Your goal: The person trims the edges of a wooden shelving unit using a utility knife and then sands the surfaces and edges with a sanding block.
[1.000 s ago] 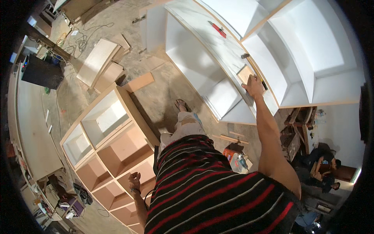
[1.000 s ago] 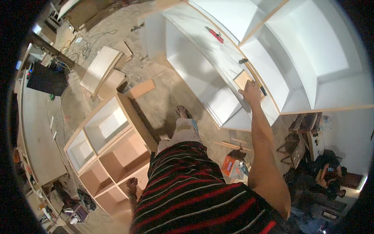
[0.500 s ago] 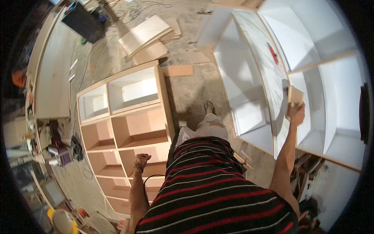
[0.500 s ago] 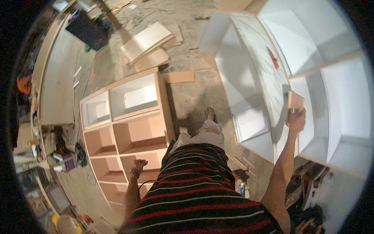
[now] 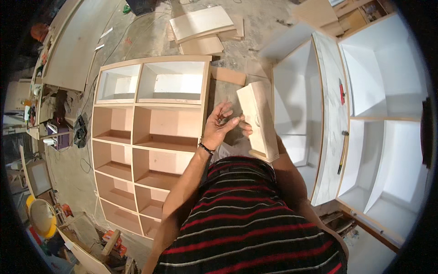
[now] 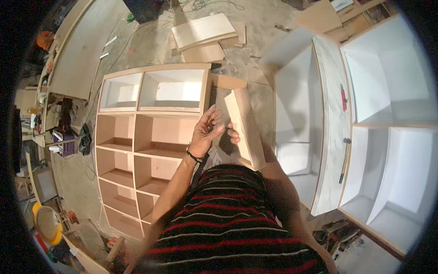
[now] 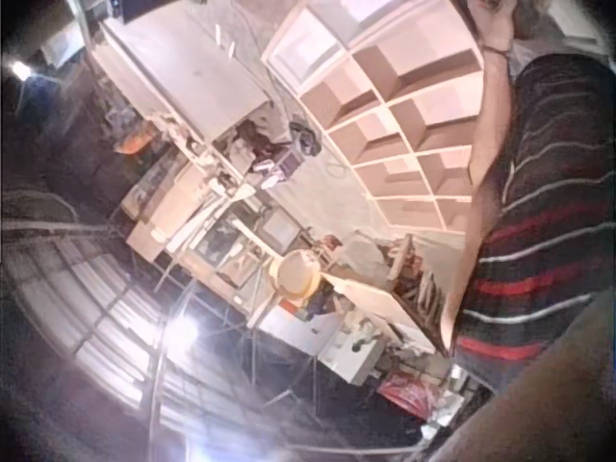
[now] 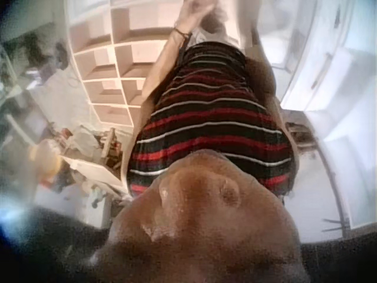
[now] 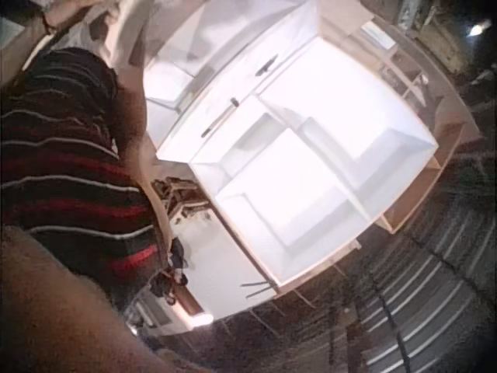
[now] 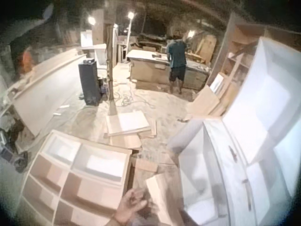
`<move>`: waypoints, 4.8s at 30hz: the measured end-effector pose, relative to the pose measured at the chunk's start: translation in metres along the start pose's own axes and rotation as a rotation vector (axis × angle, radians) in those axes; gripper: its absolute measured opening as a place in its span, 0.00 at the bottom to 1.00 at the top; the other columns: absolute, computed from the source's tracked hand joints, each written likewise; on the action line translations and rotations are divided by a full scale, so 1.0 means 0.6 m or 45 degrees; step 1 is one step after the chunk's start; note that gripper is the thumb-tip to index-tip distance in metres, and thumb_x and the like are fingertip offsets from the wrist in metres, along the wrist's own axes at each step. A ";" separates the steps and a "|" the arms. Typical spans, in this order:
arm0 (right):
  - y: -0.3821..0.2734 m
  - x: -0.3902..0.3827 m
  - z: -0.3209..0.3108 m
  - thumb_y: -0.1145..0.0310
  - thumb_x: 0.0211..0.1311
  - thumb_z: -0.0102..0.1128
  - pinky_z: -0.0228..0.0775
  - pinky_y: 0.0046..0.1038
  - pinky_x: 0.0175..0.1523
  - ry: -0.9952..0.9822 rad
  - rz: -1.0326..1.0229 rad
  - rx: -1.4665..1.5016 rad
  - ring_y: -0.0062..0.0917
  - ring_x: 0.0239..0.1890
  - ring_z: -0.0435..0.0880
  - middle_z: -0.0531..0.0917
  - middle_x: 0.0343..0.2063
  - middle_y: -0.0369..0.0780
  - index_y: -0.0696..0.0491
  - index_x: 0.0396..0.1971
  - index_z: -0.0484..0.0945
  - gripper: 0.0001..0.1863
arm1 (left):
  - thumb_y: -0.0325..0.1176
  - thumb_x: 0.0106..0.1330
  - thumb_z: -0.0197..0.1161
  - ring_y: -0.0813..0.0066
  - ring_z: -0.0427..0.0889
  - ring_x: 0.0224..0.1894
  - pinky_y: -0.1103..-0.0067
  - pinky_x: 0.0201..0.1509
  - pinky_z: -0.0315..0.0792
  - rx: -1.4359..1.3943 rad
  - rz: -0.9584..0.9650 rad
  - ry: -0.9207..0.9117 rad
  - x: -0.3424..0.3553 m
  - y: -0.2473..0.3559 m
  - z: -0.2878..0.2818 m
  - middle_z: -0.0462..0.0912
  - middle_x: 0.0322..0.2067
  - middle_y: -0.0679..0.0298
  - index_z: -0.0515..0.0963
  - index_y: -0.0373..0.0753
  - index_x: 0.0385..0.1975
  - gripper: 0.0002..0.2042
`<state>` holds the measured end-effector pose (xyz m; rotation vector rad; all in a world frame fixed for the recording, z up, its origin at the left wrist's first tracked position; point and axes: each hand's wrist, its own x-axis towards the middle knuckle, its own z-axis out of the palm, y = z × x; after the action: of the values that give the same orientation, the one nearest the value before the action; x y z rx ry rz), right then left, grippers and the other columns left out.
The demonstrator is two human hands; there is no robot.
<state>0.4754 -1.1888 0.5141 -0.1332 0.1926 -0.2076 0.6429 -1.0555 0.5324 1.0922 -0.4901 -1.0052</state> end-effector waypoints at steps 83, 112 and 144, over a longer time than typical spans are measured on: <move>-1.156 1.323 -0.159 0.69 0.63 0.58 0.77 0.48 0.46 -0.079 1.238 -3.610 0.51 0.40 0.85 0.86 0.34 0.52 0.59 0.41 0.84 0.12 | 0.38 0.68 0.71 0.70 0.87 0.38 0.73 0.33 0.81 -0.740 -0.585 2.236 0.856 -0.139 -0.430 0.87 0.38 0.59 0.81 0.34 0.44 0.14; 0.160 2.520 0.260 0.59 0.67 0.63 0.75 0.35 0.44 -1.095 0.460 -2.309 0.31 0.34 0.86 0.87 0.29 0.43 0.56 0.50 0.86 0.19 | 0.56 0.73 0.57 0.66 0.90 0.34 0.65 0.41 0.81 1.036 -1.526 1.268 0.918 0.325 -1.407 0.90 0.28 0.63 0.89 0.51 0.36 0.19; 1.452 3.509 0.786 0.50 0.58 0.75 0.66 0.44 0.68 -2.261 -0.279 -2.228 0.49 0.63 0.76 0.79 0.59 0.54 0.56 0.61 0.78 0.36 | 0.37 0.69 0.72 0.77 0.86 0.41 0.79 0.37 0.77 -0.735 0.366 3.222 1.061 1.006 -2.217 0.87 0.42 0.63 0.83 0.37 0.51 0.16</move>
<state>2.7597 -0.7482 0.4714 -1.9801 -1.5023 -0.0165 2.2229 -0.8765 0.4346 0.8956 1.5423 0.8770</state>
